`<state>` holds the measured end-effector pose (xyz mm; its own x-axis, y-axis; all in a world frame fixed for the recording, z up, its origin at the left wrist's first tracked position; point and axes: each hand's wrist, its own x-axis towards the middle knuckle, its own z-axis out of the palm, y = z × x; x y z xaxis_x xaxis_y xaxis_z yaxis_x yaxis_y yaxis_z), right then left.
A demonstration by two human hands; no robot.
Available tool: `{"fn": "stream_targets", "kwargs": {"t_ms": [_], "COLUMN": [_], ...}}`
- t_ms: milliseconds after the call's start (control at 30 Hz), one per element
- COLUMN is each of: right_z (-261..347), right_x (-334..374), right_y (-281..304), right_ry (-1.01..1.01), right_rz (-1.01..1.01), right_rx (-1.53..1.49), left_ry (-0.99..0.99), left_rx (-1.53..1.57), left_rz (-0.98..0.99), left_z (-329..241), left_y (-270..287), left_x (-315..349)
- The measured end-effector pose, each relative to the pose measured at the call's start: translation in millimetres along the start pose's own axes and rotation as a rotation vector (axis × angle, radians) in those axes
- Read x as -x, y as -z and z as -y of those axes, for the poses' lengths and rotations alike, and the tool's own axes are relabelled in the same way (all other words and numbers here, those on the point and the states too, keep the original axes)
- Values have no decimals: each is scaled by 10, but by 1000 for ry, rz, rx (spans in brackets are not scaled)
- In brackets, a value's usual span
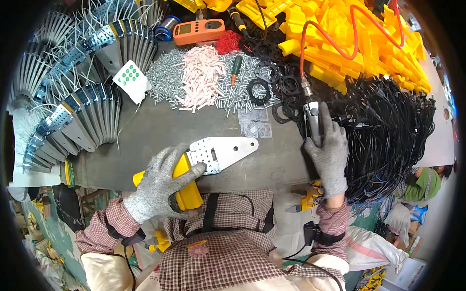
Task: The recorder is assembling electronic components by wiring, soldering, and fastening them into yellow plastic housings and metal frames.
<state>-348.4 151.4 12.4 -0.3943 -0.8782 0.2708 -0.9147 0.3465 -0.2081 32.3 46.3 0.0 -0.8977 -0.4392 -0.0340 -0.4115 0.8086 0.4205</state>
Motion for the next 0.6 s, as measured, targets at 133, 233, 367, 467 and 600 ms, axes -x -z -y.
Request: {"fn": "stream_targets", "kwargs": {"t_ms": [133, 233, 367, 467, 600], "right_z": [88, 603, 1158, 1252, 1156], "right_x": [-13, 1, -105, -185, -156], "right_y": [137, 55, -293, -603, -895], "right_ry": [-203, -267, -106, -205, -437], "right_rz": [-187, -176, -58, -193, -193], "right_rx": [-759, -1776, -2392, -2623, -2536], "left_ry": [2, 12, 25, 30, 8], "left_rx": [-6, -31, -177, -220, -194], "left_rz": [-28, 0, 34, 42, 59], "left_z": [-32, -37, -92, -110, -104], "left_y": [6, -37, 23, 33, 69], "left_x": [-9, -18, -38, -35, -76]}}
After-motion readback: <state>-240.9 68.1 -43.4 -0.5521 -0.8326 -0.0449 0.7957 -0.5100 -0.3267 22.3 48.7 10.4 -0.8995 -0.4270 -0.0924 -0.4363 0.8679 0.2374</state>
